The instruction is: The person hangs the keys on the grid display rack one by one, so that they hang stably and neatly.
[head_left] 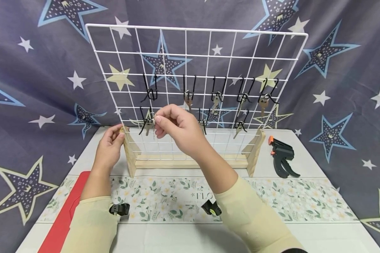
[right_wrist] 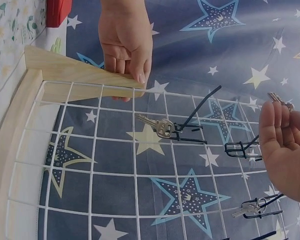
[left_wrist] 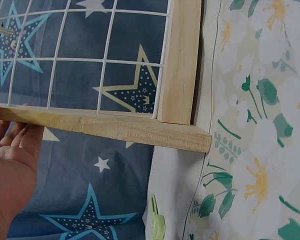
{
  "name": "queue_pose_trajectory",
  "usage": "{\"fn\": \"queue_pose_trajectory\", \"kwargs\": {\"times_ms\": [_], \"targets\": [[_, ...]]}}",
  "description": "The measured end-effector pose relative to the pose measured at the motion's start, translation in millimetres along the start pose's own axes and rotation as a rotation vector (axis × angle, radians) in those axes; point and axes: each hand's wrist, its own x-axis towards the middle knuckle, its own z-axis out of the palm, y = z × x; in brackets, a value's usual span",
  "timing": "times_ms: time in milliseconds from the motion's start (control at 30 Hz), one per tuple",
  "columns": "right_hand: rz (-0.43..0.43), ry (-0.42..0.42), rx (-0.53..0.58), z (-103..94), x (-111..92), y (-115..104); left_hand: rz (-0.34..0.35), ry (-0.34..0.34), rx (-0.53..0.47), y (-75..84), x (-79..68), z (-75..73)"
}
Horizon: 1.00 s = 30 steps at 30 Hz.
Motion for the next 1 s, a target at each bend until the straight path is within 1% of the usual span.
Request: {"fn": "queue_pose_trajectory", "kwargs": {"times_ms": [133, 267, 533, 700, 867, 1000], "targets": [[0.011, 0.007, 0.011, 0.0, 8, 0, 0.014, 0.002, -0.004, 1.2, -1.2, 0.6], [0.017, 0.000, 0.018, 1.4, 14, -1, 0.010, 0.003, -0.003, 1.0, -1.1, 0.3], [0.018, 0.006, -0.009, 4.9, 26, -5, 0.024, 0.001, 0.001, 1.4, -2.2, 0.6], [0.012, 0.014, 0.003, 7.0, 30, -6, 0.034, 0.000, -0.009, 2.9, -2.5, 0.7], [-0.004, 0.013, 0.021, 9.4, 33, -7, 0.029, 0.004, -0.001, 2.5, -2.4, 0.4], [0.000, 0.016, 0.018, 10.3, 35, -6, 0.025, 0.004, 0.006, 1.4, -2.1, 0.1]]}}
